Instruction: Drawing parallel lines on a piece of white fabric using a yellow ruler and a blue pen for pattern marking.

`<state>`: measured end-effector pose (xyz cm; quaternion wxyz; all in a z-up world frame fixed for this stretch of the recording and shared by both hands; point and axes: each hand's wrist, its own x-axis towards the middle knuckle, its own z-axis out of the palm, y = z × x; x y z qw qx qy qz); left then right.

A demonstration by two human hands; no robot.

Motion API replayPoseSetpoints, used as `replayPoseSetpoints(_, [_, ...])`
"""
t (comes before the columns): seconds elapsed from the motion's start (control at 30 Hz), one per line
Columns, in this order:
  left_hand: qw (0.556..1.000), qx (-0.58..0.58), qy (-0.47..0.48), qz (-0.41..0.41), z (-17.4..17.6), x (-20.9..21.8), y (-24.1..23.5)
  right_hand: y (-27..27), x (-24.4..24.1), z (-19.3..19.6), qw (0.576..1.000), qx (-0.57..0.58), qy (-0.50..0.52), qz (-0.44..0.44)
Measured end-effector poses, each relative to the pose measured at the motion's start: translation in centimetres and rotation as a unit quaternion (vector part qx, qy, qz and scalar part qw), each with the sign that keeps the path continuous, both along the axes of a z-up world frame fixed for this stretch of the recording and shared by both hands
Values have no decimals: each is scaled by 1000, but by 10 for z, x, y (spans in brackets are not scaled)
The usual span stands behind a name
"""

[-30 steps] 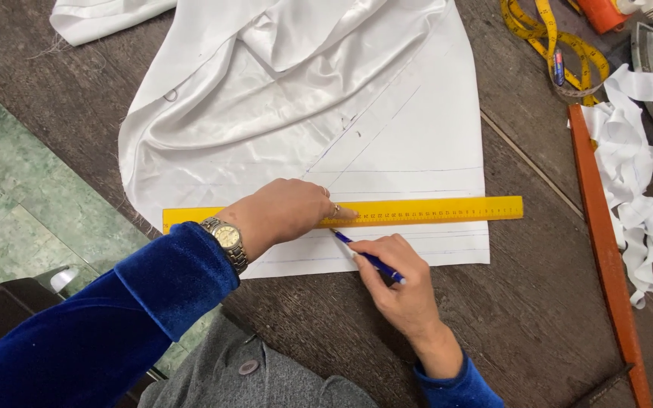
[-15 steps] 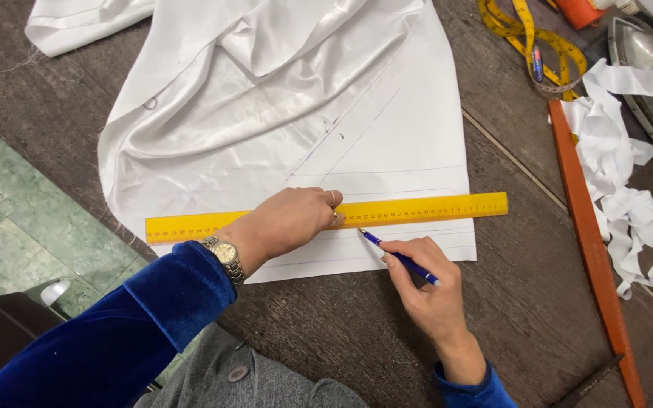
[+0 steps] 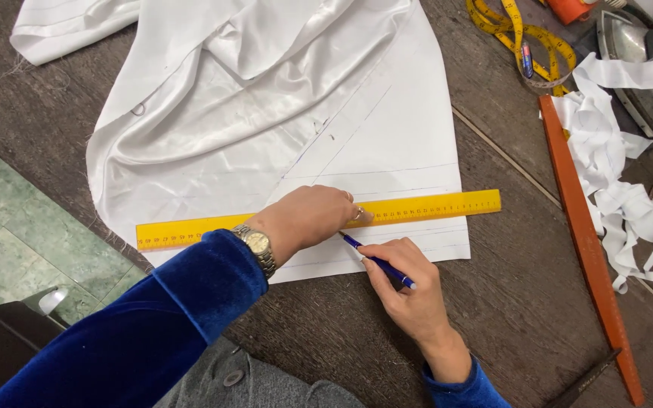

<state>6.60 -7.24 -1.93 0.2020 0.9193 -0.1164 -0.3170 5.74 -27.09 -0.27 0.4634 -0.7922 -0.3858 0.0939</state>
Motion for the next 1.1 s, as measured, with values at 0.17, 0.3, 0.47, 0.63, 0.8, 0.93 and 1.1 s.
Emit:
replayPoseSetpoints(0.17, [1000,14,5,6,-11,4,-4,3,0,0,1000,4,-2,3])
replayPoseSetpoints(0.3, [999,25,30,24,-7,6,-6,4,0,0,1000,4,-6,9])
replayPoseSetpoints(0.47, [999,16,27,22,-2,5,-4,3,1,-1,1000,7,-3,6])
replayPoseSetpoints(0.63, [1000,13,12,18,-3,5,-5,-5,6,-1,1000,-3,-4,-9])
replayPoseSetpoints(0.8, [998,28,-51,39,43,-2,-9,-11,17,2,998,2,30,-60])
replayPoseSetpoints(0.93, [997,31,-56,35,39,-3,-10,-22,23,1,997,-8,18,-68])
replayPoseSetpoints(1.1, [994,11,-101,51,27,-6,-14,-35,31,-2,995,-7,-8,-96])
